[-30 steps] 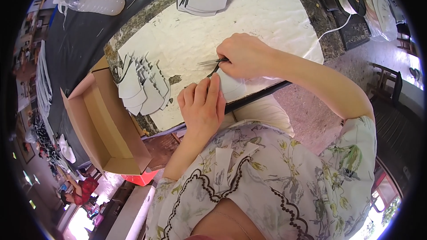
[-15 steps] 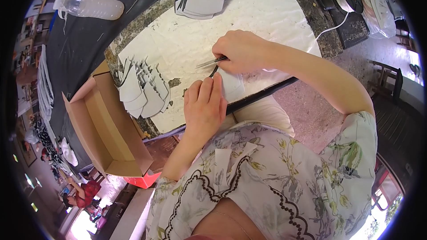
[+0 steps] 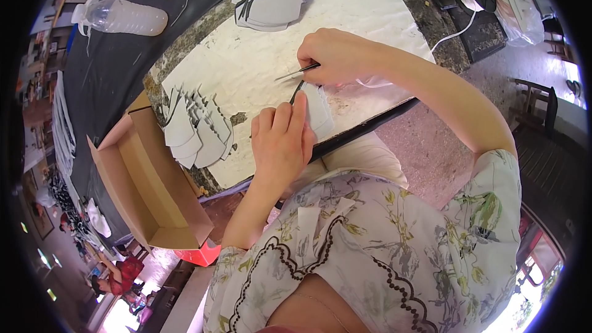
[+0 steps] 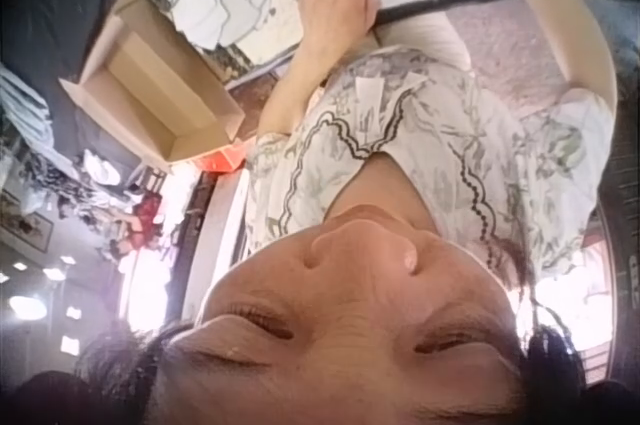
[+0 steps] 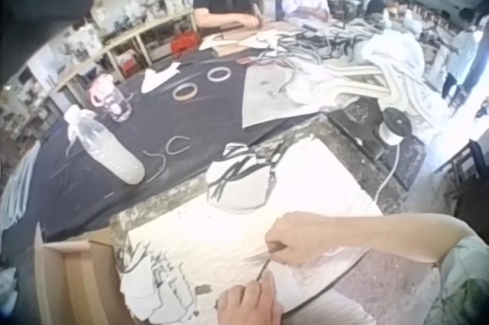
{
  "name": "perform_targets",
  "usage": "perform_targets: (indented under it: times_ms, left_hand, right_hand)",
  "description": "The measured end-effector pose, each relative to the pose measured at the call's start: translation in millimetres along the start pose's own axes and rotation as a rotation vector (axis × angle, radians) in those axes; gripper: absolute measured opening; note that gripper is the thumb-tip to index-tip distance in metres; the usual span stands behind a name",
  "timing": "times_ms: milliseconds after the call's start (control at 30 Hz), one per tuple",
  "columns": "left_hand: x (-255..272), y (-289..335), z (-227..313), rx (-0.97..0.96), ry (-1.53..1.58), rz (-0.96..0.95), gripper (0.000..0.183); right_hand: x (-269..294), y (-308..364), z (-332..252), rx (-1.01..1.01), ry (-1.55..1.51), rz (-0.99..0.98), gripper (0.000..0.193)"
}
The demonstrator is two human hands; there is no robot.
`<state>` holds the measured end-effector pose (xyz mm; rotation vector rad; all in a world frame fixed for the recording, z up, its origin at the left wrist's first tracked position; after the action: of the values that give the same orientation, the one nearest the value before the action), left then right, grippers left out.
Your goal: Trimming excess threads or material from shoe components using snips.
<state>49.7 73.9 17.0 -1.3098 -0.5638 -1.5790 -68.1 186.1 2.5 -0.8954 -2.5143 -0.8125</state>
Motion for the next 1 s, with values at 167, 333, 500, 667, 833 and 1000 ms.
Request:
perform_targets:
  times_ms: [167,333,500,667,833,1000]
  left_hand:
    - [-1,-8,-1,-0.009,-0.025,-0.070,0.058]
    - [-1,-12,2,-0.023,-0.064,-0.093,0.061]
    - [1,-16,5,-0.031,-0.079,-0.098,0.062]
    - [-2,-24,7,-0.033,-0.077,-0.171,0.063]
    - [-2,-13,4,-0.012,-0.090,-0.114,0.061]
    - [0,-15,8,-0.015,-0.076,-0.032,0.060]
  right_hand:
    - [6,5,-2,-0.091,-0.066,-0.026,0.020]
    - [9,11,-1,0.012,0.062,0.089,0.018]
    - [5,11,-1,-0.058,0.224,0.117,0.021]
    - [40,32,12,0.010,0.519,0.457,0.029]
    - [50,101,-12,-0.274,0.187,0.794,0.030]
    - [-30,101,4,-0.231,0.223,0.747,0.027]
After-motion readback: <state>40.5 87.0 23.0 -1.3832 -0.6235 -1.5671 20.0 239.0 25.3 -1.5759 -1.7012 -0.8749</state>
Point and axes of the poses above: each hand's wrist, its own y-axis away from the middle knuckle, its own x-axis out of the back of the hand, z = x × y, the point moved 7 cm from there along -y, towards the middle knuckle, and after that the axes turned 4 degrees about -y, right-handed, at the moved point
